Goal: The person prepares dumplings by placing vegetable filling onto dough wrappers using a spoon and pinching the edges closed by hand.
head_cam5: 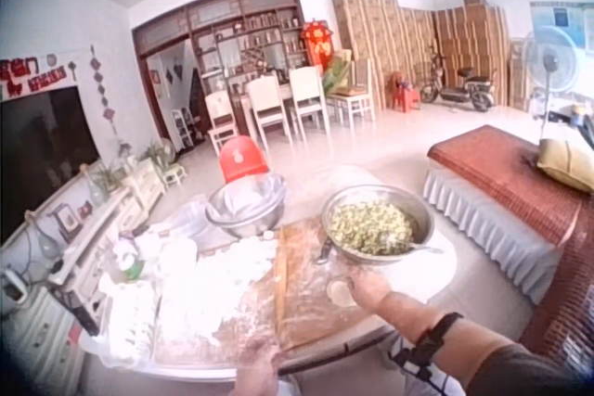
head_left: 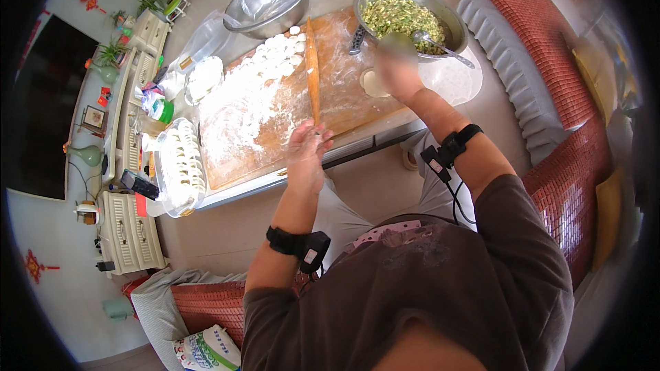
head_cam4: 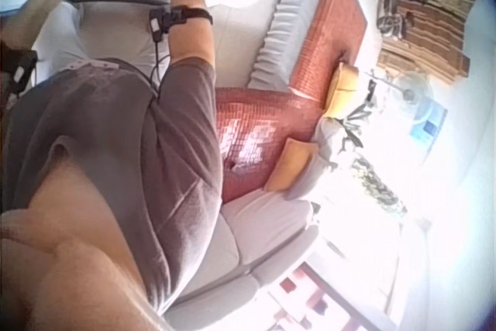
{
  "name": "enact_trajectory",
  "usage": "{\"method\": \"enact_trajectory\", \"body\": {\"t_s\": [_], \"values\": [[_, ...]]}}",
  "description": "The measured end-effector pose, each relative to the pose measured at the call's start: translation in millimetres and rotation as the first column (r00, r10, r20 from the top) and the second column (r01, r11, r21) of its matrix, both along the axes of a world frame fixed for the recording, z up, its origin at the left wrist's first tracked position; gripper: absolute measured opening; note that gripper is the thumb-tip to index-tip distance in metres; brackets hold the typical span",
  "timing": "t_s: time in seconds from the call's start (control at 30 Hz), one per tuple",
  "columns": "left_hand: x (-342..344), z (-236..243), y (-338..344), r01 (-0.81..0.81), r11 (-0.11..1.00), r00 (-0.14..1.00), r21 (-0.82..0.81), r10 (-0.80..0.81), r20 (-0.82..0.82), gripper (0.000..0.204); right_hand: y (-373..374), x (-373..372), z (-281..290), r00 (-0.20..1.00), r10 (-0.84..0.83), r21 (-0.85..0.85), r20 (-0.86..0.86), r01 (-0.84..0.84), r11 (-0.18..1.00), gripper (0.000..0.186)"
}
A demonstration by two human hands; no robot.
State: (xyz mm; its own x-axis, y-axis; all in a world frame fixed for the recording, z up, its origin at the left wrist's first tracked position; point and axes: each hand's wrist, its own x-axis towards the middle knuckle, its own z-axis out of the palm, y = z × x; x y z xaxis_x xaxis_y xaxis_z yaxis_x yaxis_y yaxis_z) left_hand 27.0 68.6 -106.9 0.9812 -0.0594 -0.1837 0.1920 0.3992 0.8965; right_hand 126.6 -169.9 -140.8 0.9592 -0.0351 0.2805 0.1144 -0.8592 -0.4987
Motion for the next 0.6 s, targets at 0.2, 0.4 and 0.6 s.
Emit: {"method": "enact_trajectory", "body": {"t_s": [0.2, 0.4, 0.6], "values": [[11, -1, -59, 0.123, 0.928, 0.941, -0.353, -0.222, -0.256, 0.027, 18, -45, 58, 0.972, 0.230, 0.797, -0.052, -0.099, 0.596, 0.005], [22, 13, -96, 0.119, 0.780, 0.960, -0.615, -0.249, -0.130, 0.031, 13, -75, 66, 0.940, 0.340, 0.925, -0.043, -0.091, 0.370, 0.009], [22, 22, -84, -0.063, 0.886, 0.979, -0.460, -0.034, -0.199, 0.033, -56, -104, 99, 0.847, 0.086, -0.142, 0.525, -0.012, 0.990, 0.034]]}}
